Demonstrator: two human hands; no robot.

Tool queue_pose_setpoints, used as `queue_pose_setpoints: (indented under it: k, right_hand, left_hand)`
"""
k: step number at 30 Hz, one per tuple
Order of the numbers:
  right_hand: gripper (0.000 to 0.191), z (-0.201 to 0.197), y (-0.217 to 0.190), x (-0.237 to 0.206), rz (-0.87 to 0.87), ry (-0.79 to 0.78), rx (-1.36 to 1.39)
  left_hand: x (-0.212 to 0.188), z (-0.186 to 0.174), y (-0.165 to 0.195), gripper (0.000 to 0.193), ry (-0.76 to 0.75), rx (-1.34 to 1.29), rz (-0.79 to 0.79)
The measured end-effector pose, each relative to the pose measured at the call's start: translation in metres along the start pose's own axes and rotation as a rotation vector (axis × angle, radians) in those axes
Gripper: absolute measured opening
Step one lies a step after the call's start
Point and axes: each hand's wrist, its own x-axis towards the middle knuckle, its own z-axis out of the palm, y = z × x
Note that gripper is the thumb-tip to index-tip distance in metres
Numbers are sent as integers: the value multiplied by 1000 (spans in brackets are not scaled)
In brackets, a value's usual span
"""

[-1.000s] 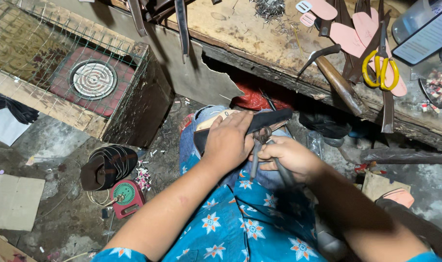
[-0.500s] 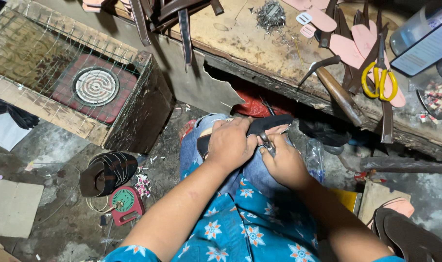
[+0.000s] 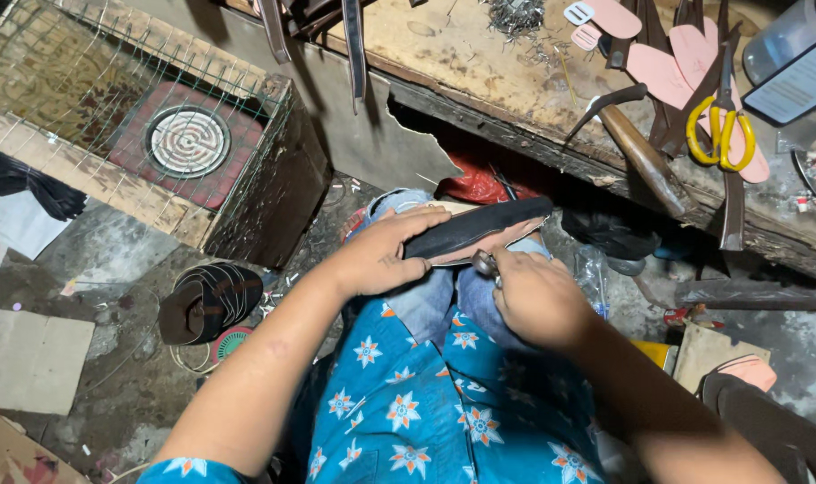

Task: The person sits on the floor and works a black shoe upper over its last, using pincers to pull and grip the upper material and a hammer to tap and set it in place. They turn the shoe over, press the insole, and repeatedly reposition the shoe while shaping the upper around the sole edge.

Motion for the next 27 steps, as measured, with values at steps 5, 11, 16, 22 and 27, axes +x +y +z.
queue_pose_setpoints:
  k: [5,11,16,22,27]
  right_hand:
    - [35,-18,-24,11,129,-183,-53]
    - [41,-26,-42,8,263,-274,-26]
    - [31,-6,-39,3,116,15,72]
    - [26,15,-25,-1,44,189,2]
    - [20,17,-28,2,95,-22,-284]
  left_hand:
    - [-14,14,9,61,38,132,-160]
    - [-17,30,37,54,123,350,-222]
    - [-16,27,32,52,178,329,-178]
    - [-9,22,27,51,112,338,-148]
    - [10,29,41,51,15,368,-412]
